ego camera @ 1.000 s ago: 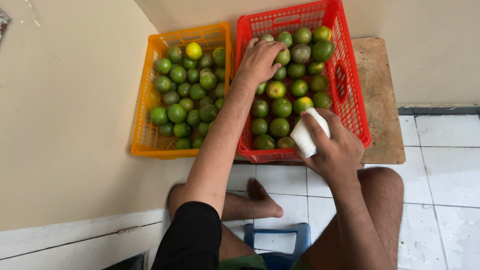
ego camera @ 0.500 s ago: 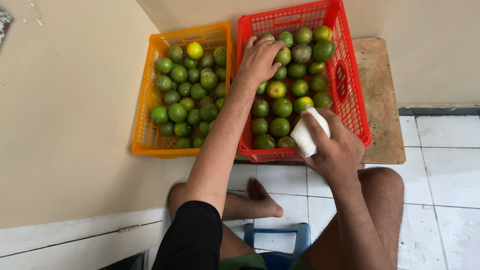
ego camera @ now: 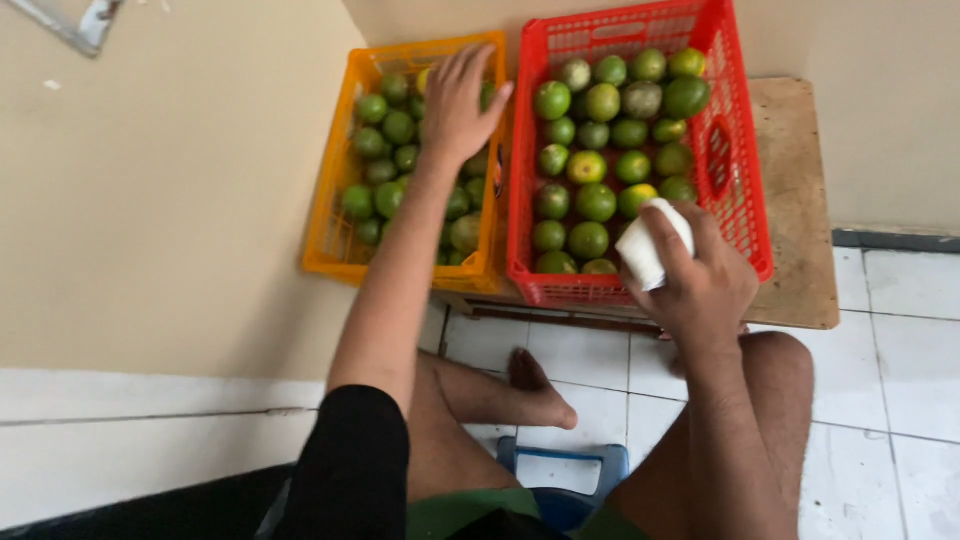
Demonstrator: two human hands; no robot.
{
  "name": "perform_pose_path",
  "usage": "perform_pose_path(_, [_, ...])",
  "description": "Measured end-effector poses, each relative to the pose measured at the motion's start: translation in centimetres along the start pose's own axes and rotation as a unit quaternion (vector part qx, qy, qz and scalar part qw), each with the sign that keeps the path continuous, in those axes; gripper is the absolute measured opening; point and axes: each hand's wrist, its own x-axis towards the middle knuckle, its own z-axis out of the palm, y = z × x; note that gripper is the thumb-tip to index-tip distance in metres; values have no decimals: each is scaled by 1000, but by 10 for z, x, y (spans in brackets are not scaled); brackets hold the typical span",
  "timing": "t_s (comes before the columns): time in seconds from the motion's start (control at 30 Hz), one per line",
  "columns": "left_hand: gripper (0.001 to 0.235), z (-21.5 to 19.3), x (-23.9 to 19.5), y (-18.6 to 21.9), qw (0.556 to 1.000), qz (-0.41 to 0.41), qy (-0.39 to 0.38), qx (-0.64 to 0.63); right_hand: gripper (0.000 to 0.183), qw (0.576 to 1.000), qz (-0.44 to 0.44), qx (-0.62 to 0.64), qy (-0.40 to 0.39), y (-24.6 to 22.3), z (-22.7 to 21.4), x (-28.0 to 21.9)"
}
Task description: The person sits on a small stool and wipes green limes with a white cloth. They pick limes from a yellow basket, wipe them, and place them into a red basket. The process is repeated for multiple limes.
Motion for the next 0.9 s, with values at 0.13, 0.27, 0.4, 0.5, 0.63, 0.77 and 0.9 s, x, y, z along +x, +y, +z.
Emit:
perform_pose_path(0.13, [73, -49, -71, -14, 908, -201, -366, 35, 50, 997, -9, 61, 35, -1, -1, 2])
perform_pose_path(0.27, [75, -85, -66, -3, 835, -213, -507, 36, 52, 999, -2, 32, 23, -4, -1, 2])
perform_pose_path(0.4, [70, -100, -77, -13, 798, -203, -567, -8, 48, 999, -6, -23, 33, -8, -1, 1])
perform_pose_path(0.5, [73, -112, -86, -6, 803, -145, -571, 86, 49, 1000, -4, -22, 18, -8, -4, 0])
perform_pose_path(0.63, [73, -105, -115, -17, 846, -84, -508, 136, 51, 1000, -6, 1, 8, -6, -5, -1])
perform_pose_path(0.77, [75, -103, -139, -32, 873, 55, -441, 201, 49, 1000, -16, -6, 7, -9, -11, 0])
perform_pose_path(0.9, [78, -111, -134, -30, 841, 132, -472, 228, 49, 1000, -24, -17, 11, -8, -12, 0])
